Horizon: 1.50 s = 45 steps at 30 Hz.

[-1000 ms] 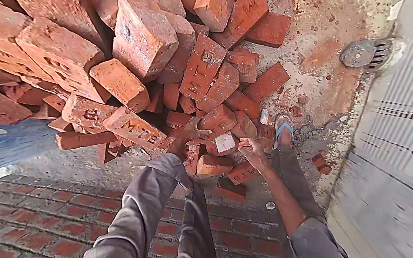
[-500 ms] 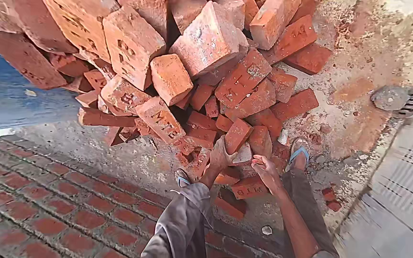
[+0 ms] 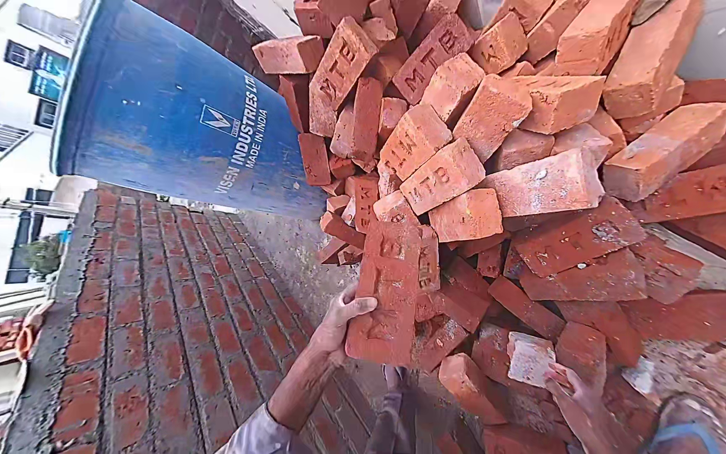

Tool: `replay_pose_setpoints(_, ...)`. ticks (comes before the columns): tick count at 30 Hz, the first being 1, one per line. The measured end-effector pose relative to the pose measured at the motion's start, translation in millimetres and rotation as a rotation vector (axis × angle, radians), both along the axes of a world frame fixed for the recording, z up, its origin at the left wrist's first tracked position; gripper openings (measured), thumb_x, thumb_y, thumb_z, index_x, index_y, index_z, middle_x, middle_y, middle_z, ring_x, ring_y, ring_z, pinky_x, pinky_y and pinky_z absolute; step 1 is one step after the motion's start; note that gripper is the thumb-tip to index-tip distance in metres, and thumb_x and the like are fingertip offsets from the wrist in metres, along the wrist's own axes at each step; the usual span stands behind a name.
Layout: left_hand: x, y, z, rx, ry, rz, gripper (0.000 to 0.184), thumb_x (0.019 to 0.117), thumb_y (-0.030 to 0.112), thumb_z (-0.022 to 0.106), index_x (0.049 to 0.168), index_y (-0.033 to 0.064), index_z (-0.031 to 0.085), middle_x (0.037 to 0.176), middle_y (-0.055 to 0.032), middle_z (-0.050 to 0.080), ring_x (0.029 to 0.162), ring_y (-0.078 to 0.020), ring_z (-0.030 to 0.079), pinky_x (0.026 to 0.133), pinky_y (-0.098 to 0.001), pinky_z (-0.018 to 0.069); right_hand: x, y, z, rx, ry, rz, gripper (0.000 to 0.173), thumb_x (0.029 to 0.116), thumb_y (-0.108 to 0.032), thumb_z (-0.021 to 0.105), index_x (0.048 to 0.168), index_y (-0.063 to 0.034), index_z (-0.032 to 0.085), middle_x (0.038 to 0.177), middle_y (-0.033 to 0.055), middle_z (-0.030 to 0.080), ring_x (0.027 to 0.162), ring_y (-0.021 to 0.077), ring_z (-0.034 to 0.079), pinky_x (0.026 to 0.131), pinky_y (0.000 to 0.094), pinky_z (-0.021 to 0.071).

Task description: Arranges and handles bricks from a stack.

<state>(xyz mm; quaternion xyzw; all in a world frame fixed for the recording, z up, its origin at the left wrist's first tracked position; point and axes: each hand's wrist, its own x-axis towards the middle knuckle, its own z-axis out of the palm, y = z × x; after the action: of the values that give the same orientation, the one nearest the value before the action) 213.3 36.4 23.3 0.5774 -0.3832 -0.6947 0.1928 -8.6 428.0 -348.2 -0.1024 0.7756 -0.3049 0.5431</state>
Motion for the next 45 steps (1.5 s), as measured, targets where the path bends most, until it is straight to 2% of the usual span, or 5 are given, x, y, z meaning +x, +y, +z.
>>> replay_pose_setpoints(9,-174.8,-277.8,252.9,-0.935,-0.769,0.396,0.062,0.1052,0.031,0.046,0.158,0.0058,0.028,0.155,-0.0163,0.042,0.136,-0.0253,0.049,0.108,-0.0405,0.0442,4.5,-9.8,-9.0,-0.075,0.011,-0.04,0.046,0.089,-0.039,0.071,0.131,-0.0203,0.067,0.114,0.0006,0.074,0.097,0.0129,0.073,0.08,0.0426,0.0627)
replay_pose_setpoints(17,-174.0,-3.5,-86.8,-0.174,-0.185,-0.758,0.042,0.1011,0.026,0.054,0.14,0.0086,0.057,0.132,-0.0116,0.068,0.12,-0.0293,0.066,0.101,-0.0455,0.0559,-2.6,-7.2,47.1,-0.105,-0.082,-0.26,0.047,0.0904,-0.035,0.073,0.132,-0.0136,0.065,0.119,0.0019,0.072,0.103,0.0093,0.071,0.089,0.0317,0.0611)
replay_pose_setpoints(25,-218.6,227.2,-359.5,-0.222,-0.724,-1.121,0.099,0.0806,0.071,0.072,0.152,0.0077,0.044,0.137,-0.019,0.061,0.125,-0.0319,0.061,0.106,-0.054,0.05,-18.6,23.0,69.0,-0.157,-0.174,-0.422,0.045,0.0943,-0.036,0.069,0.133,-0.0141,0.064,0.123,0.0007,0.072,0.111,0.0103,0.069,0.092,0.0332,0.0607)
replay_pose_setpoints(34,-252.9,241.0,-421.1,-0.072,-0.926,-1.162,0.109,0.0606,0.06,0.089,0.148,0.0137,0.044,0.123,-0.0199,0.068,0.116,-0.0382,0.065,0.097,-0.0638,0.0505,-73.4,46.3,89.0,-0.184,-0.19,-0.566,0.042,0.0954,-0.032,0.069,0.132,-0.0122,0.064,0.121,0.0029,0.073,0.107,0.0153,0.072,0.087,0.0363,0.0633)
replay_pose_setpoints(45,-157.0,273.2,-283.4,-0.077,-0.781,-0.881,0.12,0.059,0.059,0.089,0.156,0.0142,0.034,0.123,-0.0112,0.069,0.106,-0.0233,0.07,0.089,-0.0524,0.0599,-89.2,77.7,66.7,-0.141,0.047,-0.809,0.034,0.0995,-0.025,0.065,0.129,-0.0069,0.066,0.109,0.0124,0.075,0.092,0.0275,0.076,0.077,0.0446,0.0672)
